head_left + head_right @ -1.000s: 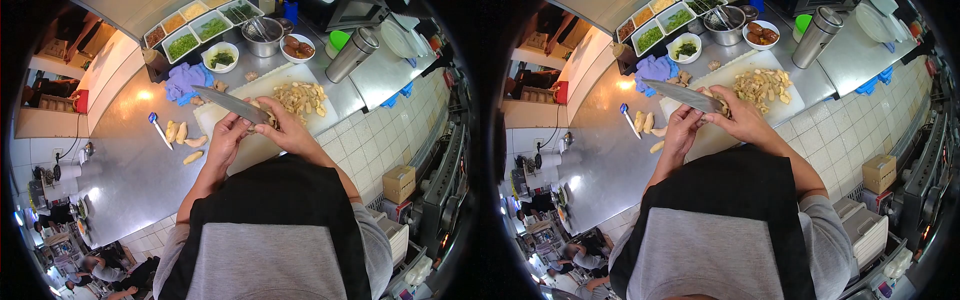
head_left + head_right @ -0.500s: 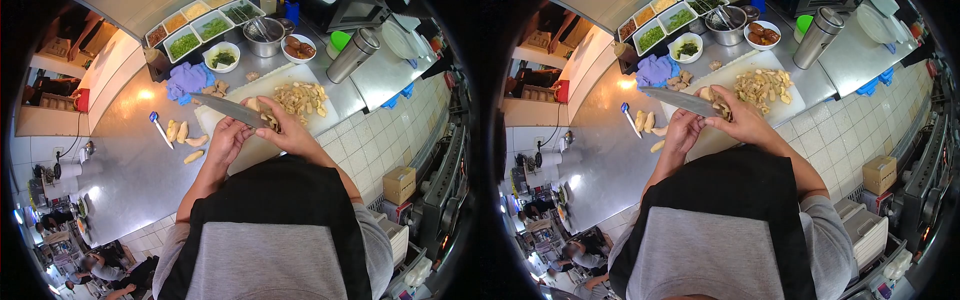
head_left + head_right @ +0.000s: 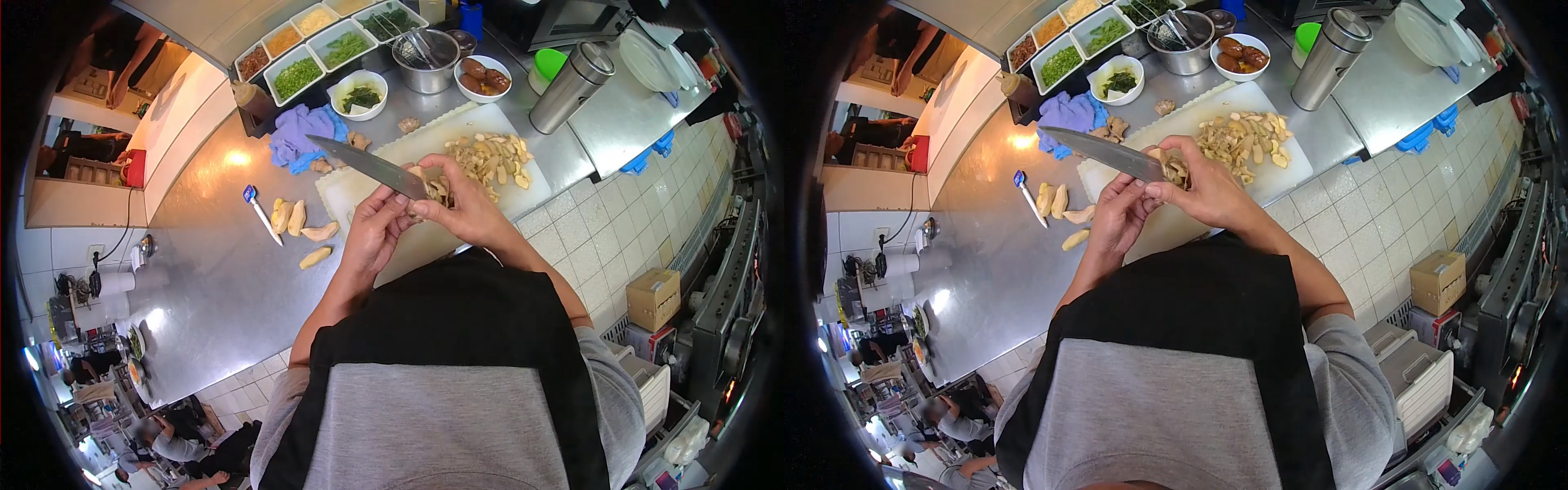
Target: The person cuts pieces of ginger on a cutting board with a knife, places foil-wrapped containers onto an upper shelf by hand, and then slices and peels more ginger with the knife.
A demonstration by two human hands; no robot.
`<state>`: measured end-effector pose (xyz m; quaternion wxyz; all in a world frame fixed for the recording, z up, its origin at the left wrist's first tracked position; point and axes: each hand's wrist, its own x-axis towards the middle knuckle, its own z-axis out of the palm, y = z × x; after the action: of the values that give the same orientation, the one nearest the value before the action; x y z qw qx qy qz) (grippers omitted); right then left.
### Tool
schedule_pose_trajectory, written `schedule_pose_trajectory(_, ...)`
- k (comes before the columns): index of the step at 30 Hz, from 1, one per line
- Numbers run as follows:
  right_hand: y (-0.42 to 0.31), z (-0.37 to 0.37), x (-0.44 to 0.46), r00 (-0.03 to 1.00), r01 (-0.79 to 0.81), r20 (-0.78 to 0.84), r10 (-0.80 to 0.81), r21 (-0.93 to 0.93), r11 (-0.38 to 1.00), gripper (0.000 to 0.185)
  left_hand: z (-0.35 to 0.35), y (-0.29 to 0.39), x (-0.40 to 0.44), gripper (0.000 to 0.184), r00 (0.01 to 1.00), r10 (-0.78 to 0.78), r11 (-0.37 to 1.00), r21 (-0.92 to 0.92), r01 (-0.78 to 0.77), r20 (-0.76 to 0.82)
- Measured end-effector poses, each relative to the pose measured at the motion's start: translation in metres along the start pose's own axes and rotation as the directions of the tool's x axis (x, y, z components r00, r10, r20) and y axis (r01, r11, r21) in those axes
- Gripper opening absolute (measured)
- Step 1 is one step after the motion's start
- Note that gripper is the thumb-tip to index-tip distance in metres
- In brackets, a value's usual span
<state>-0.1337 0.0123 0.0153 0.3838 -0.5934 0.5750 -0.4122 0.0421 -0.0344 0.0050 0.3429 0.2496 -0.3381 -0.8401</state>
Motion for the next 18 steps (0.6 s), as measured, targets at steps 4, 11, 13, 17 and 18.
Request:
schedule_pose_trajectory(4,0.011,0.009,0.001,0.992,0.111,-0.074,-0.105,0.09,0.99,0.054,-0.006,-0.003,-0.001,0.043,1.0,-0.02,0.999,0.045,0.019,0.013)
schedule_pose_trajectory(11,0.011,-0.009,0.011,0.975,-0.218,0.026,0.22,0.288,0.932,0.05,-0.003,-0.003,0.0,0.046,0.997,-0.052,0.987,-0.151,0.061,0.062)
schedule_pose_trajectory(13,0.008,-0.006,0.003,0.997,-0.072,-0.003,0.073,0.161,0.984,0.058,-0.011,-0.004,0.003,0.045,0.998,-0.044,0.977,-0.208,0.054,0.052)
schedule_pose_trajectory(17,0.008,0.004,-0.005,0.997,0.072,0.016,-0.071,-0.027,0.997,0.069,-0.012,-0.003,0.007,0.04,0.999,-0.043,0.973,-0.226,0.044,0.01)
schedule_pose_trajectory(18,0.003,0.002,-0.006,0.999,0.026,0.041,-0.025,-0.037,0.999,0.068,-0.009,-0.002,0.007,0.038,0.999,-0.039,0.974,-0.224,0.037,-0.003)
